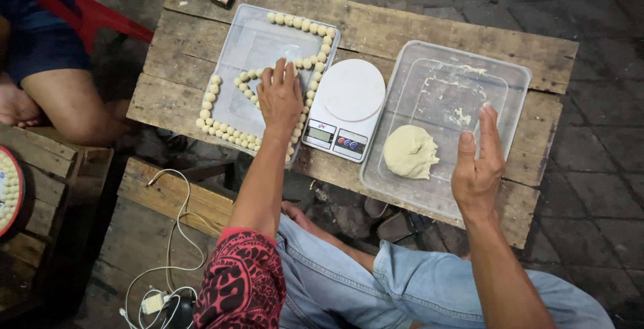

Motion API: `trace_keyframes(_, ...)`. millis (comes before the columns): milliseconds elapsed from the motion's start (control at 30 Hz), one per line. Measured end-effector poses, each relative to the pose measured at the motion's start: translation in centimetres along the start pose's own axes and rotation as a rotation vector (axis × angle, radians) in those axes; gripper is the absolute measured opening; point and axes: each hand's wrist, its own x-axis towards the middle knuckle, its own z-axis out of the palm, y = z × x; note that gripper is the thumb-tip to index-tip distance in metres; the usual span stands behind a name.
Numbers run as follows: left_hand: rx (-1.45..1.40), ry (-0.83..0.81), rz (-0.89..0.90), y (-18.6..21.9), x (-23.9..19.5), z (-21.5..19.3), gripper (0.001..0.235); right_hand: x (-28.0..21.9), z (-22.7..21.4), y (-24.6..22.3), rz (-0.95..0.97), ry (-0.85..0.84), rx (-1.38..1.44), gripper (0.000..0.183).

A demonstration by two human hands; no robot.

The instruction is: The person sits on the floor and repeatedly pinches small pieces of dough from a larger mass, rolls them into uniform balls between their palms, and places them into a clear plastic tray. The person occasionally uses a digital scale to check the weight of the dough pieces.

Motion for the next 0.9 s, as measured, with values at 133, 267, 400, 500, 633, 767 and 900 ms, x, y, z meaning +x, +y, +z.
trace_keyframes(133,0.027,-0.022,0.012,0.1,-0.2,0.1,0.038,0.2,0.1,0.2,-0.002,0.015,0.007,0.05)
trace_keyframes(267,-0.169,0.04,-0.183,0.3,0.8,0.6,0.044,0.5,-0.2,-0.3,-0.049,0.058,0.022,0.043)
trace_keyframes(400,-0.775,0.236,-0.208,6.4,0.5,-4.4,0.016,-0.5,-0.3,3.5,-0.007,0.091,0.146,0.036)
trace_keyframes(500,-1.071,0.06,-0.28,12.7,-5.2,-6.6,0.033,-2.3,-1.0,4.4,0.051,0.109,0.184,0.028)
trace_keyframes(633,-0.753,0.008,0.218,17.8,-12.1,-8.5,0.024,-6.4,-2.4,7.6,0.261,0.087,0.002,0.021)
trace_keyframes(767,-1.143,-0.209,0.056,19.0,-13.9,-14.9,0.026,-9.6,-2.5,12.4,0.438,0.109,-0.169,0.017)
trace_keyframes(900,-1.238,-0.313,-0.006,19.7,-17.6,-11.5,0.046,-12.6,-1.3,11.0,0.556,0.159,0.121,0.019)
